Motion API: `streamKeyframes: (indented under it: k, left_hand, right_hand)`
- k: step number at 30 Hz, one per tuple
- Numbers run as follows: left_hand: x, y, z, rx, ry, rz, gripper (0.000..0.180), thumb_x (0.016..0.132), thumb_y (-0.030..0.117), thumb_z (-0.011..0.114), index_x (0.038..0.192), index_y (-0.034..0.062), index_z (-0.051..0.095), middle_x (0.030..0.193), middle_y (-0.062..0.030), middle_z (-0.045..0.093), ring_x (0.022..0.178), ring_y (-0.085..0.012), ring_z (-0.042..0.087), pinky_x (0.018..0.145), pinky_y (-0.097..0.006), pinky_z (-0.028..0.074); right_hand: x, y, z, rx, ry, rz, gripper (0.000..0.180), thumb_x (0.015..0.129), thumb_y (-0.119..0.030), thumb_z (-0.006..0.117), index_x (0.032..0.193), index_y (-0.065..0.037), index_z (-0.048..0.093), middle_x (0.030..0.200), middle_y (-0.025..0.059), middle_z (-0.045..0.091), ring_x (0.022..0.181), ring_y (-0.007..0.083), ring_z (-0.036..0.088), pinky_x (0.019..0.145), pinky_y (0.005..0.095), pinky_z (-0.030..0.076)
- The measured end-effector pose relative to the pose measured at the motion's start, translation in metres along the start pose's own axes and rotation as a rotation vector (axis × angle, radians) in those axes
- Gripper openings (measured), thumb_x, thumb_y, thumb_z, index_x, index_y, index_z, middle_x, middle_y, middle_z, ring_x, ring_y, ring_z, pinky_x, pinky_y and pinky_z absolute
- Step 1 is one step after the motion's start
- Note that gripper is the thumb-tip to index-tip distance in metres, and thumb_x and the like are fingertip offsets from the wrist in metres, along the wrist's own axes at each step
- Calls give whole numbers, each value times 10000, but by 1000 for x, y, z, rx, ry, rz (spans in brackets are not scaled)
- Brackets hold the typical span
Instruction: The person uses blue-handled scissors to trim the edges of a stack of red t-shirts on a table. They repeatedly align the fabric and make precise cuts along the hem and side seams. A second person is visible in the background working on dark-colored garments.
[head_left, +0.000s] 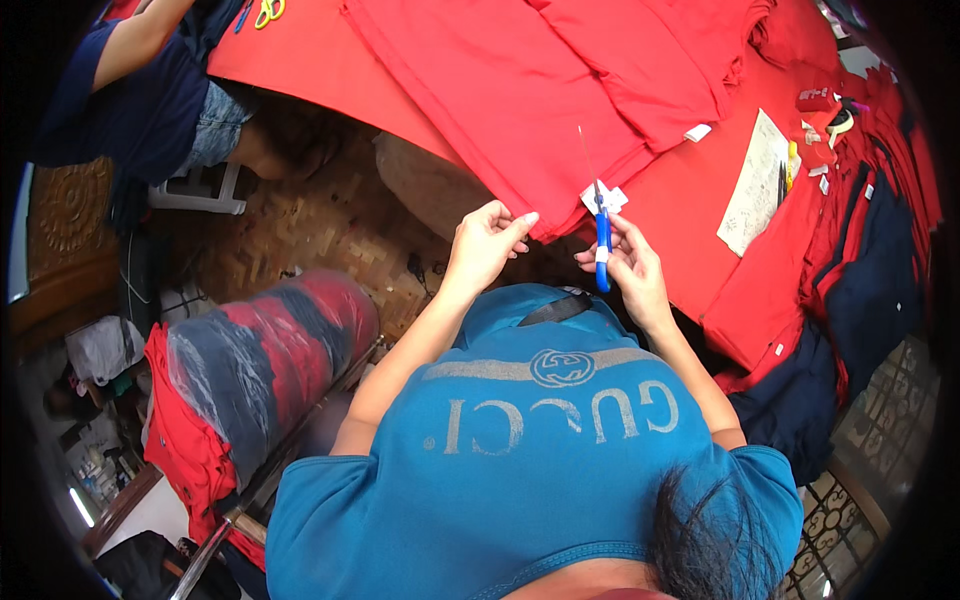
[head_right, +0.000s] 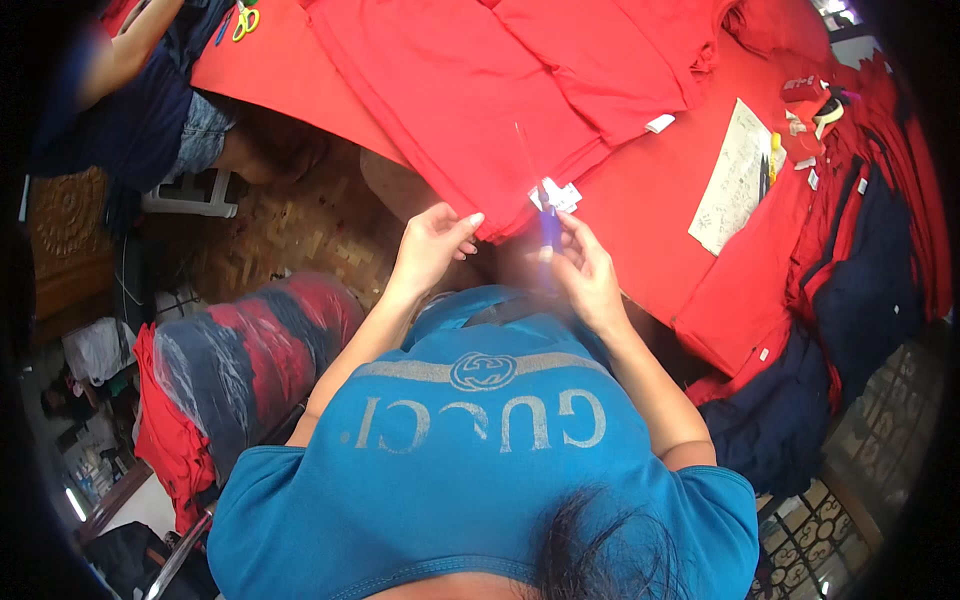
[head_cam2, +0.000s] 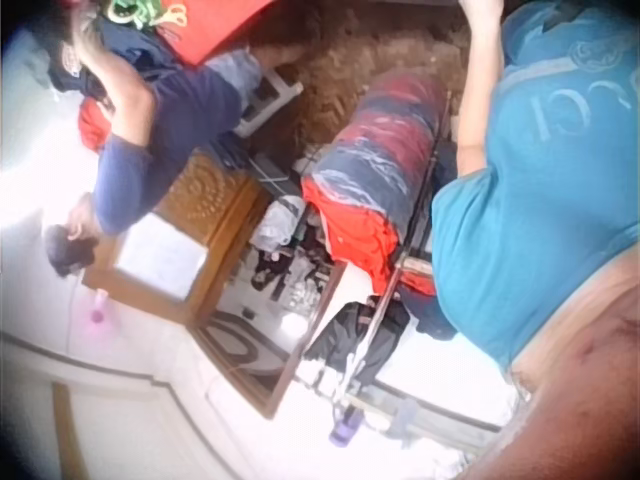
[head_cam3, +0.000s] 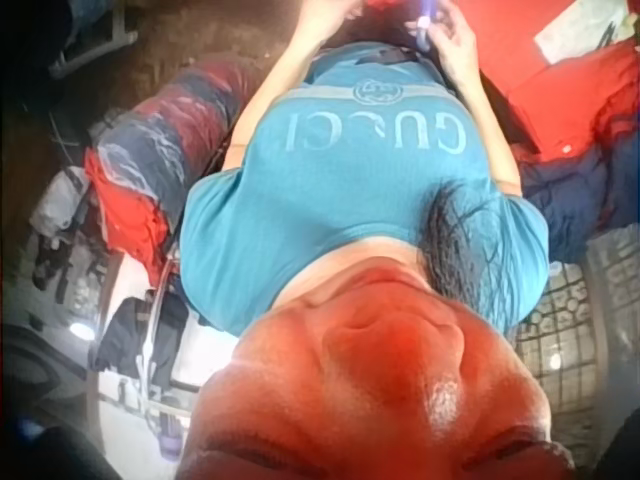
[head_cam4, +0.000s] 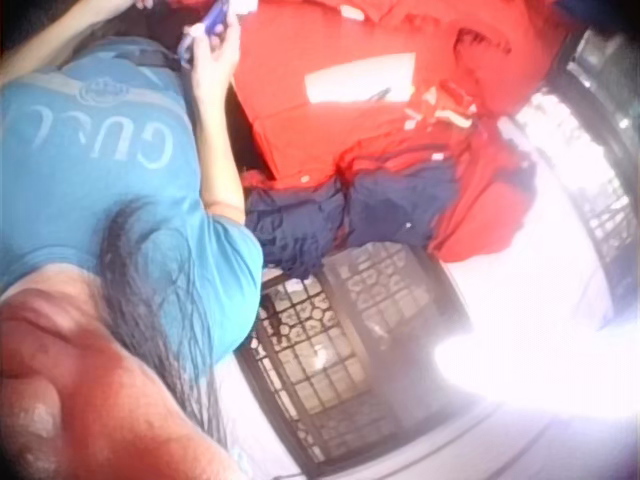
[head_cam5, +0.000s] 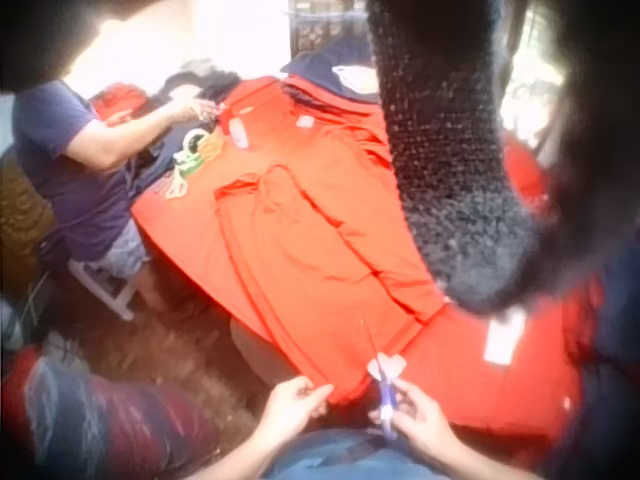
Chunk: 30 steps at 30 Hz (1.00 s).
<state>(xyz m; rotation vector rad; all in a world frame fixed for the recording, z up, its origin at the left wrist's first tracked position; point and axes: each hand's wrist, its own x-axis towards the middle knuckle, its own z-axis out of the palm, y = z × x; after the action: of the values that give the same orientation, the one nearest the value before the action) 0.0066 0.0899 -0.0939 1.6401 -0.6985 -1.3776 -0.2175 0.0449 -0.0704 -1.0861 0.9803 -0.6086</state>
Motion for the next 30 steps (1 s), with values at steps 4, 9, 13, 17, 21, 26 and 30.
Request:
streamKeyframes:
  k: [4, 9, 13, 17, 21, 26, 30]
  left_hand:
    - [-12, 14, 3, 274, 207, 512, 238, 866, 193, 716, 749, 8, 622, 816, -78, 644, 690, -74, 608, 593, -221, 486]
    - [-8, 40, 7, -574, -60, 208, 175, 911, 42, 616, 1070, -15, 573, 1023, -102, 647, 814, -124, 636, 763, -246, 520]
    - [-10, 44, 3, -646, -120, 142, 234, 901, 9, 602, 1127, -18, 549, 1017, -107, 658, 873, -148, 649, 803, -282, 545]
    - [-12, 47, 2, -637, -126, 147, 241, 885, 10, 625, 1116, -12, 557, 1004, -100, 663, 862, -140, 650, 791, -275, 544]
    - [-13, 47, 3, -617, -115, 137, 252, 875, 13, 641, 1114, -2, 565, 999, -93, 666, 862, -138, 654, 782, -273, 543]
    - [-11, 43, 1, -603, -115, 123, 279, 866, 17, 652, 1133, 7, 569, 1012, -90, 668, 873, -140, 656, 780, -273, 542]
    - [-6, 33, 5, -546, -160, 112, 278, 877, 47, 654, 1145, 2, 596, 1053, -73, 669, 906, -138, 645, 804, -289, 533]
  right_hand:
    - [-32, -16, 0, -191, -53, -3, 604, 847, -67, 663, 1397, 6, 424, 1225, 150, 587, 1113, 222, 603, 888, 316, 486]
    - [-49, -20, 5, -830, -24, -291, 644, 790, -125, 724, 1368, -13, 464, 1246, 241, 569, 1098, 367, 591, 925, 400, 482]
    - [-51, -15, 10, -840, 16, -323, 632, 806, -76, 699, 1382, -11, 447, 1168, 211, 592, 954, 336, 624, 822, 384, 516]
    - [-45, -18, 10, -829, -33, -421, 611, 831, -62, 656, 1398, -10, 434, 1133, 206, 600, 966, 329, 622, 838, 353, 503]
    - [-44, -16, 12, -715, -49, -387, 573, 864, -63, 606, 1406, -5, 430, 1106, 174, 621, 1008, 279, 615, 893, 330, 473]
    - [-46, -15, 9, -435, -96, -73, 536, 899, -65, 563, 1414, -6, 423, 1055, 127, 629, 848, 163, 634, 791, 291, 504]
    - [-45, -16, 6, 175, -163, 72, 543, 923, -61, 538, 1436, 7, 376, 1071, 137, 625, 840, 154, 643, 773, 282, 521]
